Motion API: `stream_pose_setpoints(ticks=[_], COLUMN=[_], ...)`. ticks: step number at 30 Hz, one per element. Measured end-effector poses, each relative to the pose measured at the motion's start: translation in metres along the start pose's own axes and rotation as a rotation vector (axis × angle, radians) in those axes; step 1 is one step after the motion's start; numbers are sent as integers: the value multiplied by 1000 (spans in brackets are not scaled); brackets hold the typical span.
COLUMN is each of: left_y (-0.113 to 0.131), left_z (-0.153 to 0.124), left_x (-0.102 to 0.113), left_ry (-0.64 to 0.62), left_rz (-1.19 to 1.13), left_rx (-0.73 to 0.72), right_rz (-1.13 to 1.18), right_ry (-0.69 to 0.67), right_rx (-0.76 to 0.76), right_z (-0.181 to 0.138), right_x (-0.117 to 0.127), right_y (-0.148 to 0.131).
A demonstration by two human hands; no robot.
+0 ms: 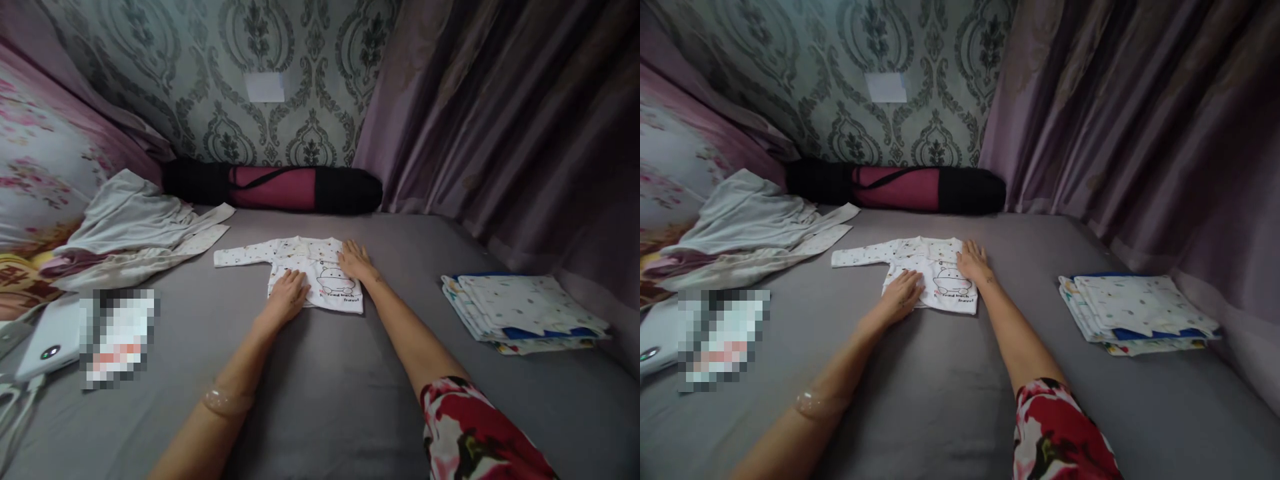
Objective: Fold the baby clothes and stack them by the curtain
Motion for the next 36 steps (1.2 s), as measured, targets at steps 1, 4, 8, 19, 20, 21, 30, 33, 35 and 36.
stream_pose_setpoints(ticks=[1, 4, 8, 19, 20, 21, 30, 33, 35, 36], left_y=[1, 7, 9, 0, -1, -3, -8, -12, -18, -21], left_z=[-3, -7, -9, -3, -3, -3, -3, 0, 2, 3], left_x=[0, 3, 7, 21, 21, 21, 20, 19, 19, 20], left_ry=[-6, -18, -37, 68, 67, 62, 79, 134, 176, 198], left_rz=[19, 56, 75, 18, 8, 1, -75, -137, -177, -194], left_rx=[11, 23, 22, 8, 13, 17, -2, 2, 24, 42], right_rz=[-3, -10, -24, -8, 24, 57, 123, 99, 88, 91], right_ry=[10, 43, 78, 29, 25, 13, -31, -79, -43, -9], right_rx=[13, -15, -65, 13, 66, 112, 143, 119, 110, 115], right_z=[2, 5, 5, 14, 13, 12, 8, 13, 17, 19], right_x=[-1, -7, -19, -11, -13, -17, -30, -27, -23, -22], right_y=[-6, -13, -8, -45, -58, -72, -99, -104, -113, -118])
Point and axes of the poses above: each hand's wrist, its own z-axis towards the middle knuckle, its own x-axis out of the back of the hand, y = z × x, the point moved 8 cm from there along z, towards the middle knuckle, and after that the axes turned 15 degrees about y, right-handed, at the moved point
